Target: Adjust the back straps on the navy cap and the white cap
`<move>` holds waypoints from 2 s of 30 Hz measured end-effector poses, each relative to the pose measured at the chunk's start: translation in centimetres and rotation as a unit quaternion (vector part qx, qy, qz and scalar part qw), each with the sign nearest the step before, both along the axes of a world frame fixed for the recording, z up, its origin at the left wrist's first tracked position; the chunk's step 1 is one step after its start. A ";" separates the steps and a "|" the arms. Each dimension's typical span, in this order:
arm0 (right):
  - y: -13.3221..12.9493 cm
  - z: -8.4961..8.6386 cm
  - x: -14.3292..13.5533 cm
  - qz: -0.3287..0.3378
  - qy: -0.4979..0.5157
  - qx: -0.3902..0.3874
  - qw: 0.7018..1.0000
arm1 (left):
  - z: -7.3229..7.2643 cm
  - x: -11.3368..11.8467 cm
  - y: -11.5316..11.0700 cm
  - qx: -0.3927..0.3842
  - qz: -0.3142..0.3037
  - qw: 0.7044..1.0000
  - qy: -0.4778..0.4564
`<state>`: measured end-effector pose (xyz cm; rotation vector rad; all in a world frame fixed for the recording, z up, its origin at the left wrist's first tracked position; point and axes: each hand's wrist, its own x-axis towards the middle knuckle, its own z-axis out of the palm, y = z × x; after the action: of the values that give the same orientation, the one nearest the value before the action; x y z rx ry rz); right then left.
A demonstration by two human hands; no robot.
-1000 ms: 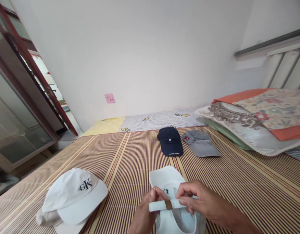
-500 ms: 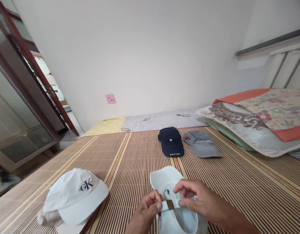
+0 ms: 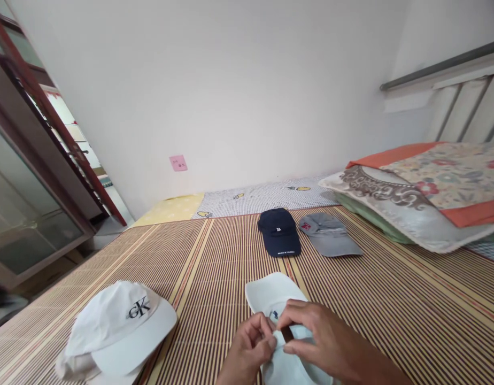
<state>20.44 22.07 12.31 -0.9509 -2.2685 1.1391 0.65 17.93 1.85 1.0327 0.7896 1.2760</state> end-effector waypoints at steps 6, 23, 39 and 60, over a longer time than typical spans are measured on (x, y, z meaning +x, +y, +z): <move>0.2 0.1 1.2 0.008 0.039 -0.072 0.997 | -0.4 -0.4 0.2 0.019 0.002 1.000 0.023; -0.5 0.2 0.5 -0.010 -0.041 -0.044 0.998 | 3.2 1.0 -1.3 -0.013 0.008 0.999 0.035; -0.1 -1.1 0.0 -0.017 -0.009 -0.022 1.000 | 3.5 0.8 -1.7 -0.006 0.021 0.998 0.056; 1.7 -0.2 3.6 0.022 0.019 -0.062 0.998 | 4.2 -3.7 -1.9 -0.034 0.034 0.995 0.092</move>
<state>24.09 23.77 12.06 -0.9211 -2.2195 1.3182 -3.05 16.07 6.05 1.0866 1.0106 1.2143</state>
